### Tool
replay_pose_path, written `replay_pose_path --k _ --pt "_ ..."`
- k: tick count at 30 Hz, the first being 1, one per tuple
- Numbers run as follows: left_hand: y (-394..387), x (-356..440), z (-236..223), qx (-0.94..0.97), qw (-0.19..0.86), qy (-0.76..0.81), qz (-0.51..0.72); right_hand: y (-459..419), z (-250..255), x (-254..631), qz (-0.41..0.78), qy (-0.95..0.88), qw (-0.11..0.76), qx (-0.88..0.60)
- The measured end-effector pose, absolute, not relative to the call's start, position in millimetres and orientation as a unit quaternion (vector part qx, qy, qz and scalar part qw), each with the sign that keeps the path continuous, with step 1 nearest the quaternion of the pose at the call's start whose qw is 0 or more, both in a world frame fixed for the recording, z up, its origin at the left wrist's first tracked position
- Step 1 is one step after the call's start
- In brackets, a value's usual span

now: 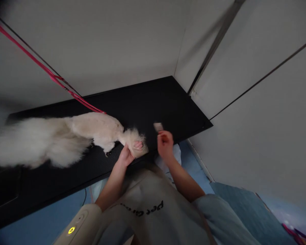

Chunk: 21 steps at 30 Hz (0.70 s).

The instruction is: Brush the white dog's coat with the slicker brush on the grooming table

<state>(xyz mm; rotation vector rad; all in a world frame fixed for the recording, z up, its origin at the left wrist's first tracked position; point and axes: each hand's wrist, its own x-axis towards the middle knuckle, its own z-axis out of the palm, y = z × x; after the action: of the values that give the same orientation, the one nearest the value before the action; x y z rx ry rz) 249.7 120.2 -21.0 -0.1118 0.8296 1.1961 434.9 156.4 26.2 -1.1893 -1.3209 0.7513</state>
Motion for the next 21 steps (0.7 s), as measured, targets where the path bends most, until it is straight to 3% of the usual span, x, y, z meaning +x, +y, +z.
replay_pose_path --k 4,10,15,19,21 --pt "123.5 249.4 -19.9 -0.042 0.767 0.382 0.515 143.5 11.5 412.5 0.46 -0.612 0.475 -0.434" --pt "121.3 243.9 -26.9 -0.065 0.729 0.427 0.531 160.2 2.6 421.1 0.36 -0.526 0.548 -0.541" --pt "132.5 247.8 -31.2 -0.123 0.746 0.411 0.509 167.1 -14.1 412.8 0.537 -0.551 0.431 -0.471" --pt "137.6 246.4 -26.9 -0.129 0.745 0.415 0.505 199.0 -19.3 434.8 0.407 -0.465 0.504 -0.603" --pt "137.8 246.8 -26.0 -0.13 0.736 0.416 0.518 203.1 -15.0 438.5 0.38 -0.463 0.535 -0.596"
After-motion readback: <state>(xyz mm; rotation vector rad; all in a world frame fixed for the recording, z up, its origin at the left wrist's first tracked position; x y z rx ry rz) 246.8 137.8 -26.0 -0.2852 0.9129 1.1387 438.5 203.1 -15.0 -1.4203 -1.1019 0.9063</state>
